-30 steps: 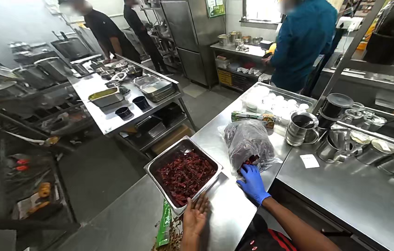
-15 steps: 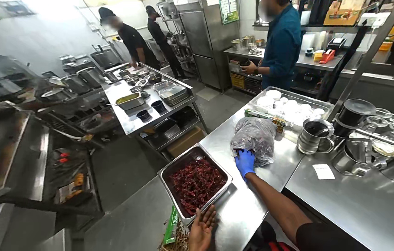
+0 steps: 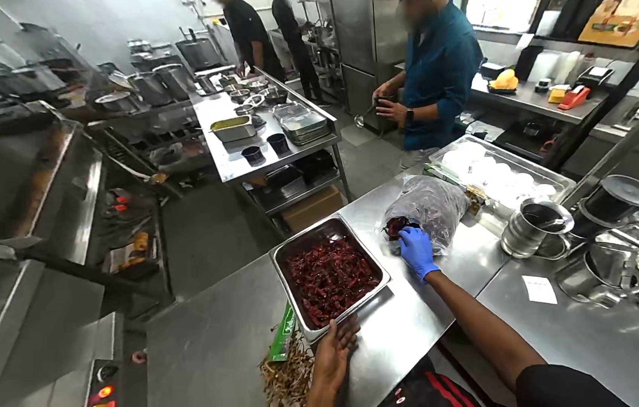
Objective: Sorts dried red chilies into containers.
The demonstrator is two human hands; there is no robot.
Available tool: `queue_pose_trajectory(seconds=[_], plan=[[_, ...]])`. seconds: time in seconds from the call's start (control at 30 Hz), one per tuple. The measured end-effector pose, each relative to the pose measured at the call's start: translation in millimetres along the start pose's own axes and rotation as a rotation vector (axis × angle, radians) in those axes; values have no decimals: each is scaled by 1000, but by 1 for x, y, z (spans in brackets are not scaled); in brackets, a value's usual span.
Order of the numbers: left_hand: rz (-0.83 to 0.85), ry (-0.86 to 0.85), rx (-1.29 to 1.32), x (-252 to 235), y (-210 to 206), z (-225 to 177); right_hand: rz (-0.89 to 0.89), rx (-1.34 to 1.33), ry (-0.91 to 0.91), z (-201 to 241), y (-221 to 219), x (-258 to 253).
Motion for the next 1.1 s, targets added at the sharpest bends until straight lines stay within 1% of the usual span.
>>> queue_pose_trajectory(seconds=[0.07,0.13,0.2,0.3,0.37,0.5,0.6,0.7,0.8,0.9,0.97,1.03,1.1], plan=[[-14,-4,18,-3,-4,-4,49,90,-3,-10,0,-1],[26,22,18,-7,-4,-7,117,142,-12,-16,0,-4],[64,53,4,-9,-4,-10,137,183,17,-14,2,-7],[98,87,-10,-11,-1,-12,46,220,129,7,11,-9],[114,99,-3,-15,2,-15,0,225,171,25,16,-12],[113,105,18,-29,10,-20,104,302,148,35,-17,-33],[105,68,-46,-37,8,-26,126,311,171,30,-32,-41],[147,54,-110,-39,10,-27,52,327,220,30,-21,-41],[184,67,-116,-41,10,-23,104,313,192,27,-2,-32],[201,97,-125,-43,5,-18,126,268,139,13,8,-24],[218,112,-133,-46,2,-15,126,180,55,6,18,-20],[243,107,-135,-46,-4,-11,168,2,-52,1,34,-14],[287,99,-153,-41,-9,-7,180,-260,-131,-5,48,1]])
Point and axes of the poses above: each hand's wrist, its own x-axis away from the middle knuckle, its own y-axis out of the back of the hand, z = x × y, the point moved 1 cm from there along -x, towards the middle knuckle, and after that the axes turned 15 degrees about x, right-handed, at the moved point
